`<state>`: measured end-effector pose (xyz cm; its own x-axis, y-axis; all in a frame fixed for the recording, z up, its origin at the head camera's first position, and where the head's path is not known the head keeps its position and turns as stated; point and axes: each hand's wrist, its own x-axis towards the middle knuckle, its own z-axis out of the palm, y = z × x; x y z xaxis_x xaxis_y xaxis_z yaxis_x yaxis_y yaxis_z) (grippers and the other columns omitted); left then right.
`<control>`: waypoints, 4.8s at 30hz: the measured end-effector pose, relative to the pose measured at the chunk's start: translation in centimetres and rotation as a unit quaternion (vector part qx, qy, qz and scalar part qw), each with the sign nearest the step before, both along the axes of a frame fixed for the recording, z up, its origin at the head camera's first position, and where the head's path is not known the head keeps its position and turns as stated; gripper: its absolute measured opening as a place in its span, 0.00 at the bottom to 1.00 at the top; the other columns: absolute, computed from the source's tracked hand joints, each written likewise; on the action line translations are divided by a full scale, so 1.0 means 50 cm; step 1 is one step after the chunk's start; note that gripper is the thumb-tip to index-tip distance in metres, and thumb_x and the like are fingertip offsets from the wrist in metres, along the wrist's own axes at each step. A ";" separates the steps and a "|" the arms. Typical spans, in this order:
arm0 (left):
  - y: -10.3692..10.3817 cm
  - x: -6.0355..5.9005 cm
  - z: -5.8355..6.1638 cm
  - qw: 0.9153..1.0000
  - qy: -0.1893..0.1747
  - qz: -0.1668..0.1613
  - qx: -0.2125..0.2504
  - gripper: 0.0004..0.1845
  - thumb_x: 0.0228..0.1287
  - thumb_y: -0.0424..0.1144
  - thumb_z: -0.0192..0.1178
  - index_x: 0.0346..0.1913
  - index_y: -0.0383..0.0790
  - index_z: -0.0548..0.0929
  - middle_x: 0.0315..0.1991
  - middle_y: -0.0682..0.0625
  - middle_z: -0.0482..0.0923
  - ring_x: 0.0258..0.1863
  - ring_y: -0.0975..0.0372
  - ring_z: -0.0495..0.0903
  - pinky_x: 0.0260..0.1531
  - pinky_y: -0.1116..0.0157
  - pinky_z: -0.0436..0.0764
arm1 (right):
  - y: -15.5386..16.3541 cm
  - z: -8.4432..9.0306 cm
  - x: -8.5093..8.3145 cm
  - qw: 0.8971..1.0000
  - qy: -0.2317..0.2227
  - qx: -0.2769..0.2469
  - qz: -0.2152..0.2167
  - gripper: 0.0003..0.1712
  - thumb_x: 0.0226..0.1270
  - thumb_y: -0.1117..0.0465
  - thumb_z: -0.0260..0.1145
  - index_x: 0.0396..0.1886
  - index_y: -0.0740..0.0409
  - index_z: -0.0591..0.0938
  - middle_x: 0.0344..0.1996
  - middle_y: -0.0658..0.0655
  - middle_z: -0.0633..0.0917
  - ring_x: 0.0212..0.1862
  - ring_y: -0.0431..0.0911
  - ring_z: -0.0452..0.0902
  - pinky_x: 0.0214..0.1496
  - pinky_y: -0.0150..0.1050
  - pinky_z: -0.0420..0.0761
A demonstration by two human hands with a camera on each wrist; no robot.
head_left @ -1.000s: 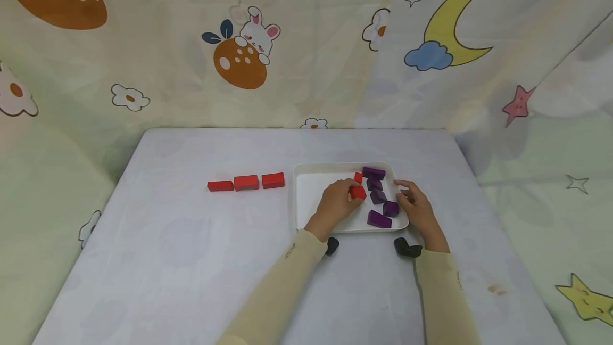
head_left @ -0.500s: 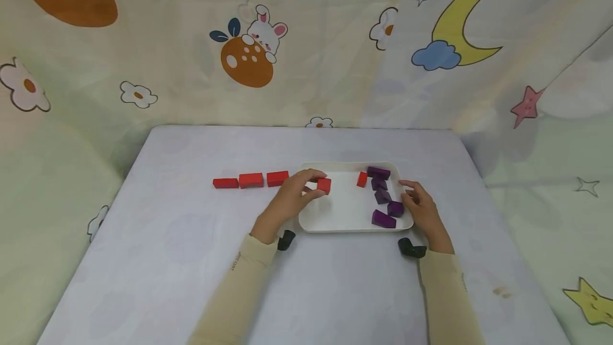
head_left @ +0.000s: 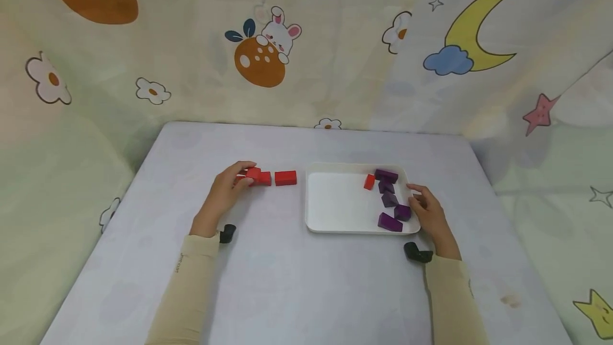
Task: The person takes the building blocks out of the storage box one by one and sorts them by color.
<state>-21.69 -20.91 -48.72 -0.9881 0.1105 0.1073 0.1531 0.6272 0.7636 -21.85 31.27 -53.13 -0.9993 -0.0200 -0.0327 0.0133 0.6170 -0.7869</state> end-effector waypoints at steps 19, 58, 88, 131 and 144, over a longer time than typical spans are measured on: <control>-0.160 -0.009 -0.020 0.989 -0.078 0.090 -0.090 0.24 0.81 0.28 0.59 0.74 0.32 0.71 0.69 0.28 0.75 0.71 0.35 0.71 0.73 0.35 0.69 | 0.007 -0.001 0.006 1.000 -0.009 0.000 -0.003 0.26 0.89 0.60 0.53 0.80 0.62 0.70 0.65 0.79 0.80 0.63 0.68 0.81 0.58 0.44 0.82; 0.238 -0.037 0.084 0.991 -0.037 -0.126 -0.004 0.32 0.71 0.38 0.74 0.76 0.45 0.79 0.74 0.45 0.77 0.76 0.46 0.73 0.73 0.44 0.75 | -0.003 0.000 0.000 1.000 -0.008 -0.017 -0.014 0.25 0.88 0.63 0.54 0.78 0.62 0.71 0.65 0.79 0.80 0.63 0.69 0.81 0.64 0.57 0.82; 0.498 -0.190 -0.069 0.963 -0.163 -0.166 0.136 0.28 0.66 0.29 0.76 0.69 0.36 0.84 0.67 0.44 0.84 0.64 0.53 0.83 0.63 0.65 0.83 | -0.004 -0.005 -0.002 0.999 -0.007 -0.033 -0.021 0.25 0.87 0.64 0.56 0.77 0.61 0.73 0.63 0.77 0.82 0.62 0.66 0.81 0.63 0.47 0.81; -0.093 -0.051 0.067 0.995 -0.096 -0.005 -0.005 0.26 0.80 0.33 0.64 0.76 0.37 0.74 0.68 0.34 0.78 0.69 0.39 0.74 0.66 0.41 0.79 | 0.002 -0.003 0.002 1.000 -0.002 -0.006 -0.010 0.25 0.88 0.61 0.54 0.79 0.62 0.72 0.64 0.78 0.81 0.62 0.66 0.81 0.54 0.35 0.80; -0.249 -0.028 0.018 0.990 -0.084 0.052 -0.103 0.25 0.78 0.27 0.63 0.72 0.31 0.71 0.66 0.26 0.77 0.69 0.32 0.71 0.68 0.31 0.72 | 0.000 0.004 0.003 1.000 -0.014 -0.009 -0.012 0.26 0.88 0.60 0.53 0.80 0.61 0.70 0.63 0.78 0.81 0.60 0.63 0.80 0.50 0.30 0.78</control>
